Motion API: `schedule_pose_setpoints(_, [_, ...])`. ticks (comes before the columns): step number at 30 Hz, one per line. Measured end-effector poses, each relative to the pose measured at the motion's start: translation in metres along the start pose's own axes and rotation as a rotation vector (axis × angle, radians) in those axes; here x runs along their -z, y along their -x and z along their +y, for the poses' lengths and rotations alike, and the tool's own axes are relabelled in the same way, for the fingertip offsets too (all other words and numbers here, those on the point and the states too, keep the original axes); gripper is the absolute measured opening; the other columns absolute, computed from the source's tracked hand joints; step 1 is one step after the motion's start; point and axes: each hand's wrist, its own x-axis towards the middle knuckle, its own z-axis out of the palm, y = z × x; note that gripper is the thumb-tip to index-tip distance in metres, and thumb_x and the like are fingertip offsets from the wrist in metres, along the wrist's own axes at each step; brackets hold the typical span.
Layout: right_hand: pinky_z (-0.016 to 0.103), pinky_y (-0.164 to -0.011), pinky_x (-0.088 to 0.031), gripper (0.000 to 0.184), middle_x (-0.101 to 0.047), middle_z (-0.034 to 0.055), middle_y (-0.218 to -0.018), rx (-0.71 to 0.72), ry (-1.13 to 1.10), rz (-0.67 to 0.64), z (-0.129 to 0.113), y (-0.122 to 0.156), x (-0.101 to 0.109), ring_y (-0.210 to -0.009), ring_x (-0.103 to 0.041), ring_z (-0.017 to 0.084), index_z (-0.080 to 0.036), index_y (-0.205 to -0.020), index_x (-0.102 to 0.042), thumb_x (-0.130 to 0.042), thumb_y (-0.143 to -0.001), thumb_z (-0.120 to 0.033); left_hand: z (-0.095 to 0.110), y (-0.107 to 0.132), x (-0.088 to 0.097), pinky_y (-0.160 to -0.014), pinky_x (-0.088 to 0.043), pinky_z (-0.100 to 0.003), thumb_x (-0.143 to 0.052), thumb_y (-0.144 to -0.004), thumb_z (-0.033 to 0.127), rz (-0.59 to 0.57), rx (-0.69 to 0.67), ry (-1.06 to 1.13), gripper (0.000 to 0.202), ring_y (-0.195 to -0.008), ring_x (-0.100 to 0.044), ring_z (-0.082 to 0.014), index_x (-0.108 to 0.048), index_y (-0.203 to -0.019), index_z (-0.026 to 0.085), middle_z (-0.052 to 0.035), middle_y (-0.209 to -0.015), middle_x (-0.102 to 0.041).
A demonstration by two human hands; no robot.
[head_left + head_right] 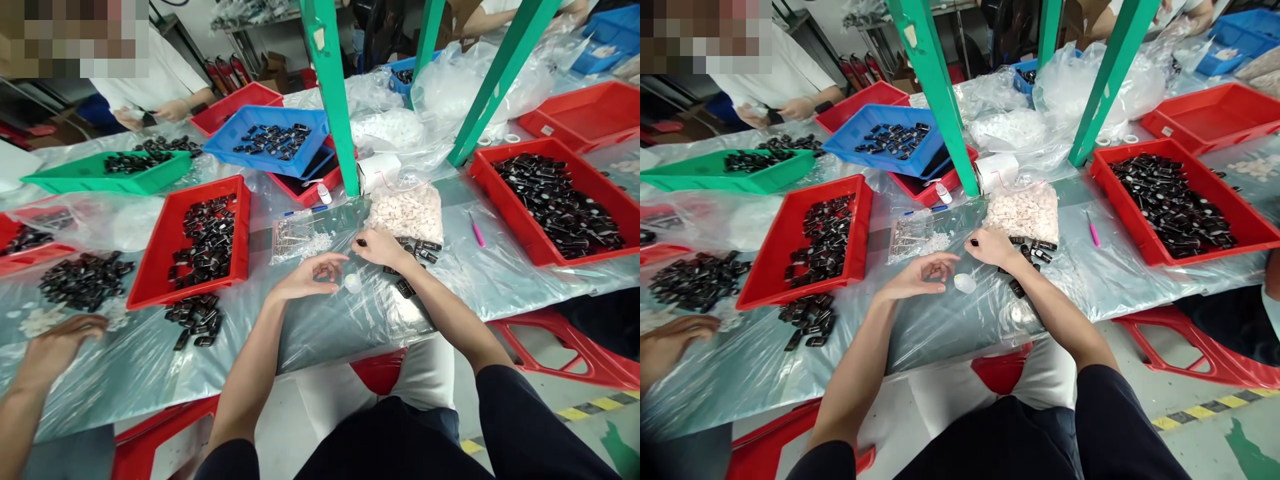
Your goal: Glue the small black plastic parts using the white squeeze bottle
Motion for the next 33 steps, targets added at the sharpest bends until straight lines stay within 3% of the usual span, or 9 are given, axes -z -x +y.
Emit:
schedule_pose_setpoints(7, [0.030,-0.073,-0.043,0.030,-0.077,0.0099,-0.084,-0.028,0.010,0.006,0.000,-0.002,-0.007,-0.086,-0.071,0.027,-0.019,-0.084,-0.079,-0.056,-0.097,-0.033,-0.006,-0.007,-0.024,-0.077,-0.051,-0.032,-0.091,-0.067,0.026,0.022,-0.048,-0.148,0.055,-0.080,-0.060,-0.0186,-0.078,-0.120,0.027,-0.0067,-0.101,-0.069])
schedule_pose_setpoints(14, [0.030,-0.073,-0.045,0.030,-0.078,0.0103,-0.084,-0.046,0.015,0.017,0.000,-0.003,-0.005,-0.086,-0.071,0.026,-0.019,-0.083,-0.078,-0.056,-0.097,-0.032,-0.019,-0.011,-0.020,-0.075,-0.050,-0.031,-0.090,-0.070,0.031,0.103,-0.086,-0.186,0.048,-0.078,-0.059,-0.0176,-0.078,-0.117,0.026,-0.0064,-0.099,-0.068])
schedule_pose_setpoints(20, [0.033,-0.077,-0.045,0.035,-0.079,0.0140,-0.092,-0.081,0.058,-0.001,0.000,-0.006,-0.007,-0.097,-0.072,0.031,-0.018,-0.087,-0.079,-0.054,-0.100,-0.038,-0.021,-0.012,-0.021,-0.072,-0.048,-0.030,-0.088,-0.073,0.035,0.061,-0.103,-0.180,0.041,-0.079,-0.059,-0.0179,-0.079,-0.111,0.023,-0.0074,-0.100,-0.068])
schedule_pose_setpoints(26, [0.031,-0.079,-0.045,0.038,-0.078,0.0132,-0.091,-0.091,0.070,-0.008,0.000,-0.005,-0.006,-0.097,-0.072,0.028,-0.017,-0.086,-0.078,-0.052,-0.103,-0.040,-0.017,-0.013,-0.021,-0.074,-0.048,-0.029,-0.090,-0.071,0.037,0.083,-0.090,-0.151,0.038,-0.081,-0.059,-0.0169,-0.076,-0.102,0.019,-0.0061,-0.098,-0.068])
schedule_pose_setpoints(29, [0.031,-0.080,-0.045,0.053,-0.075,0.0132,-0.083,-0.110,0.026,0.011,0.000,-0.005,-0.003,-0.093,-0.072,0.028,-0.018,-0.075,-0.073,-0.047,-0.106,-0.052,-0.020,-0.014,-0.017,-0.072,-0.046,-0.028,-0.090,-0.070,0.037,0.154,-0.104,-0.107,0.038,-0.080,-0.058,-0.0159,-0.074,-0.097,0.017,-0.0054,-0.095,-0.068])
schedule_pose_setpoints(33, [0.032,-0.082,-0.045,0.059,-0.068,0.0094,-0.076,-0.132,-0.170,0.126,0.008,-0.006,-0.001,-0.087,-0.068,0.026,-0.020,-0.072,-0.063,-0.036,-0.108,-0.057,-0.026,-0.018,-0.009,-0.072,-0.047,-0.027,-0.092,-0.067,0.039,0.379,-0.158,0.068,0.041,-0.081,-0.062,-0.0168,-0.070,-0.094,0.017,-0.0044,-0.092,-0.069])
